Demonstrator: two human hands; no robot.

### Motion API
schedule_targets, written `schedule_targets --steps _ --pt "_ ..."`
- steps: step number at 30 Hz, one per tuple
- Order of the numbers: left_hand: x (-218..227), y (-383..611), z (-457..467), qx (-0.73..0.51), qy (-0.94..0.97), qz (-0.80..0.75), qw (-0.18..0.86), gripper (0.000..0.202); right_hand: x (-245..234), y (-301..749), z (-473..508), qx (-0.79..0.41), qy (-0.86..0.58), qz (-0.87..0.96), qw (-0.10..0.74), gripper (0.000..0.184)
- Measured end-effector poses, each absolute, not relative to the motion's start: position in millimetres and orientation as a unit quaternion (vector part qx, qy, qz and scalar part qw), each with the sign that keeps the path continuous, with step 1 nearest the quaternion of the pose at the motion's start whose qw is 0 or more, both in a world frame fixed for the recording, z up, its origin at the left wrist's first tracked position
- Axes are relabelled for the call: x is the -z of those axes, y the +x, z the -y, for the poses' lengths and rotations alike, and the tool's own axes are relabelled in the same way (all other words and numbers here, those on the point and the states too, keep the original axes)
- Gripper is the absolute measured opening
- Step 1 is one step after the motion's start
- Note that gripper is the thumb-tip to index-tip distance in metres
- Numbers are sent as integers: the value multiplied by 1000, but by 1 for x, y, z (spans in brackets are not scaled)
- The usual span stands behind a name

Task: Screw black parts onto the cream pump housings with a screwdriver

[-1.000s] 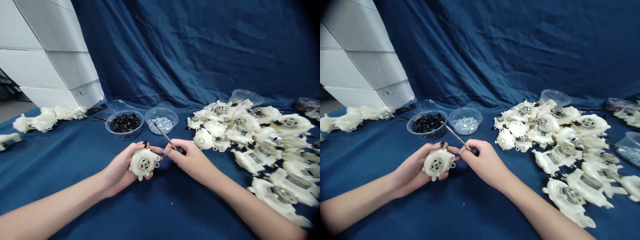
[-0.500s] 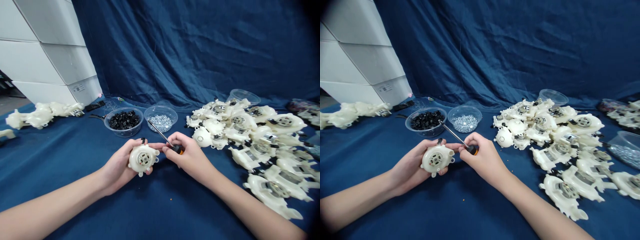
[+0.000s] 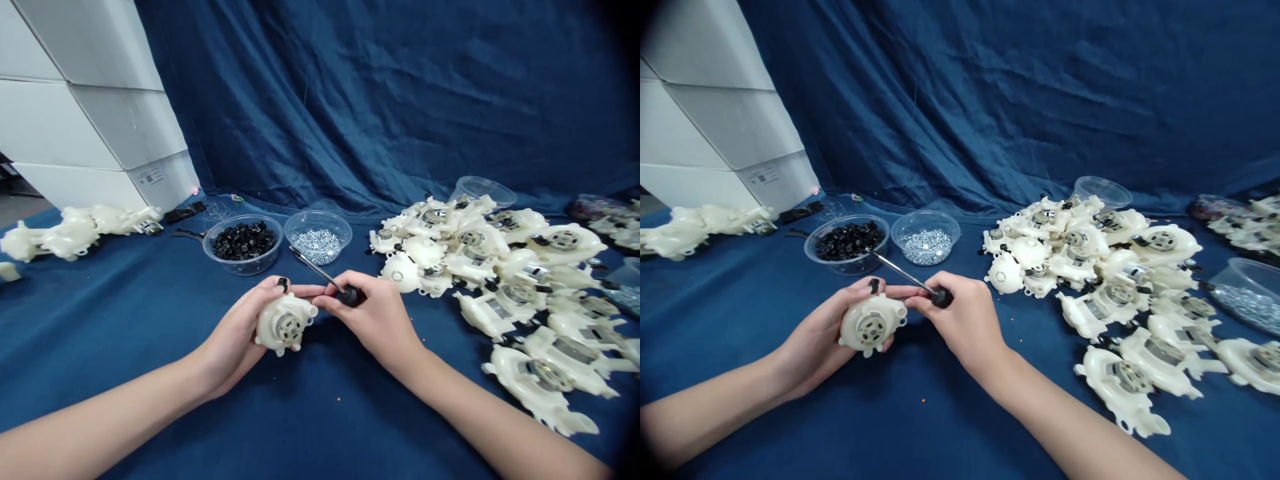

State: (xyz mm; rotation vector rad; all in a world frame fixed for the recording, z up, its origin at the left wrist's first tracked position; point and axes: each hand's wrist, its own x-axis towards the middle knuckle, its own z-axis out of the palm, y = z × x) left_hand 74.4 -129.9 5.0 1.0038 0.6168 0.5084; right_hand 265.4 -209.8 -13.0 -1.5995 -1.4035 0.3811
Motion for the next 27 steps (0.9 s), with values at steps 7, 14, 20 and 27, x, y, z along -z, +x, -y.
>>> schedule_targets --steps 7,14,20,27 --pt "-9 72 132 -235 489 -265 797 27 -9 273 215 -222 -608 545 532 17" --pt "-4 70 139 -179 473 -251 825 20 -9 257 225 -245 -519 594 564 12" --pt "-1 71 135 -190 500 -258 805 28 -4 255 224 -196 -495 601 596 12" --pt "2 72 135 -202 495 -276 799 31 -5 252 224 -176 -475 632 587 11"
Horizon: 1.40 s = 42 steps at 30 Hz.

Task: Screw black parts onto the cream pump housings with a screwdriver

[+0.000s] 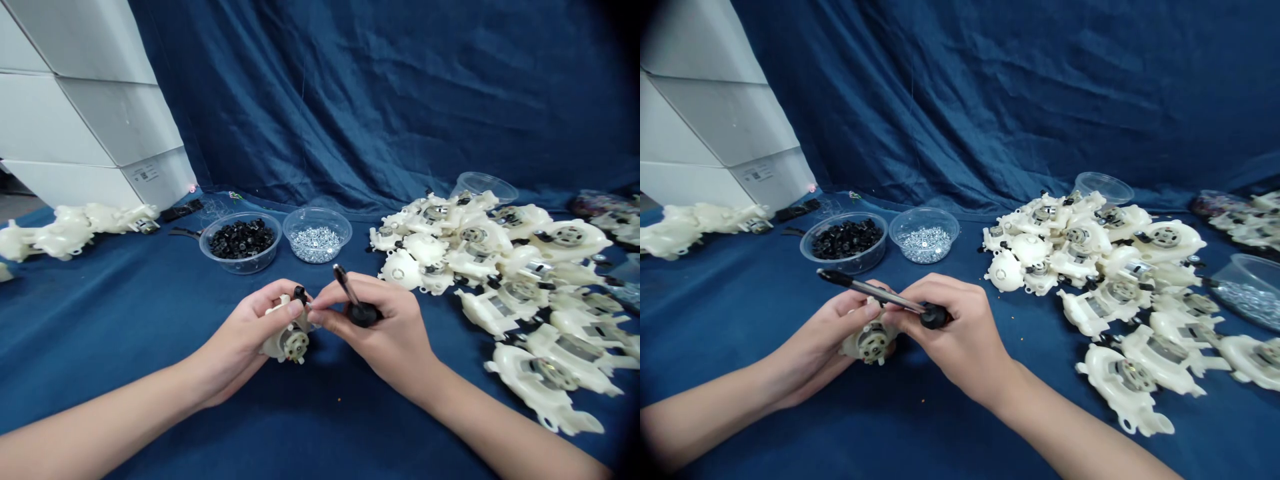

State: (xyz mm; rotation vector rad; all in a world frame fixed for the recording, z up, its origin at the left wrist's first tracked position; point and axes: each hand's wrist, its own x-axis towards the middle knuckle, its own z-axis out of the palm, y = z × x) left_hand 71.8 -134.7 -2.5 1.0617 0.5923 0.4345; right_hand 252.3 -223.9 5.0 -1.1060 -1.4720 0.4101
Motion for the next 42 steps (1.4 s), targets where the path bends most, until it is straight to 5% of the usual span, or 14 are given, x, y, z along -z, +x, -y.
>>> schedule_targets --steps 26,31,38,42 --pt "-3 75 135 -194 495 -288 797 23 5 246 221 -62 -477 650 589 13" --pt "-3 76 135 -197 490 -279 802 25 -2 246 225 -95 -503 626 588 15" --pt "-2 76 134 -192 492 -289 798 27 -6 251 221 -294 -556 533 566 6" --pt "-2 76 135 -193 489 -298 797 27 -4 252 221 -265 -546 549 575 10"
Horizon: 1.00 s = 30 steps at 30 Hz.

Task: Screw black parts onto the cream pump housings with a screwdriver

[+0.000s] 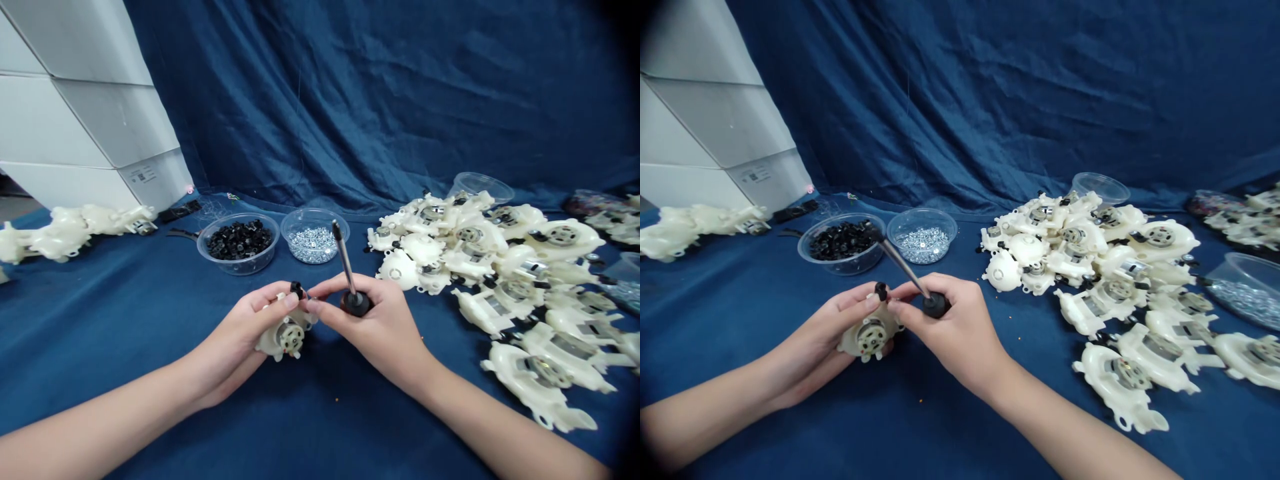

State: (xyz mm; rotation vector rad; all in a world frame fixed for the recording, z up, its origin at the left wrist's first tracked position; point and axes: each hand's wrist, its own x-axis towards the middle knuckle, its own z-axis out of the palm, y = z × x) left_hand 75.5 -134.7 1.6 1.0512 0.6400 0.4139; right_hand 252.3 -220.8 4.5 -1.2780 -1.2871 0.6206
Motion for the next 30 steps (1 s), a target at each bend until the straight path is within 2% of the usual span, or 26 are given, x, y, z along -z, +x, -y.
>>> schedule_targets --steps 5,12,18,25,30 --pt "1 74 134 -191 495 -293 795 27 -3 251 222 -183 -523 594 583 15" --pt "0 75 134 -194 491 -289 799 26 -4 249 224 -175 -516 583 603 16" --pt "0 75 136 -201 492 -293 795 26 -4 250 225 -139 -536 597 581 12" --pt "-2 76 138 -209 501 -301 784 24 0 253 224 -72 -480 665 568 18" --pt "-4 76 139 -211 502 -313 778 32 4 254 225 -33 -472 684 555 18"
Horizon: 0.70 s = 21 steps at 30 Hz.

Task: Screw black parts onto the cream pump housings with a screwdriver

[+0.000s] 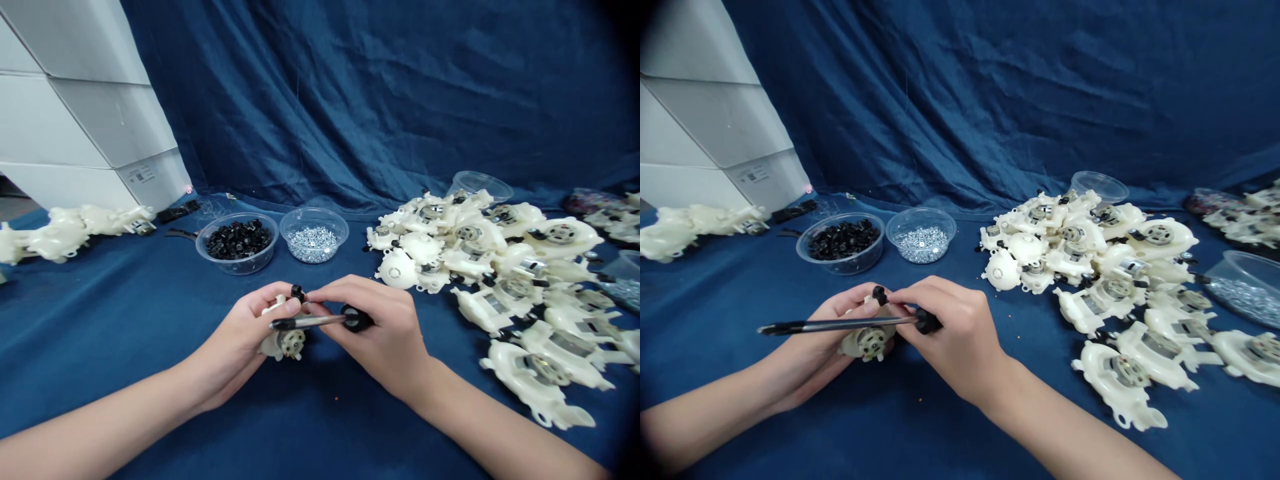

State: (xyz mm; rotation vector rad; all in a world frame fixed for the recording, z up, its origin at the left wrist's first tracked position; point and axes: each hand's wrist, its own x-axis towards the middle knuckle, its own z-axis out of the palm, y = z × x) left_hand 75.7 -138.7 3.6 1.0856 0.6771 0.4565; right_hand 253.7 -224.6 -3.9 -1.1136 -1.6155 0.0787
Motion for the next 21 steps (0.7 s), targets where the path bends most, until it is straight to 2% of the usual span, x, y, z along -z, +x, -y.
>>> schedule_targets --steps 8,21 --pt "-5 77 140 -213 511 -318 770 38 5 254 227 -11 -490 688 536 15" --pt "-1 75 139 -220 504 -303 778 32 5 254 227 -13 -490 691 531 15"
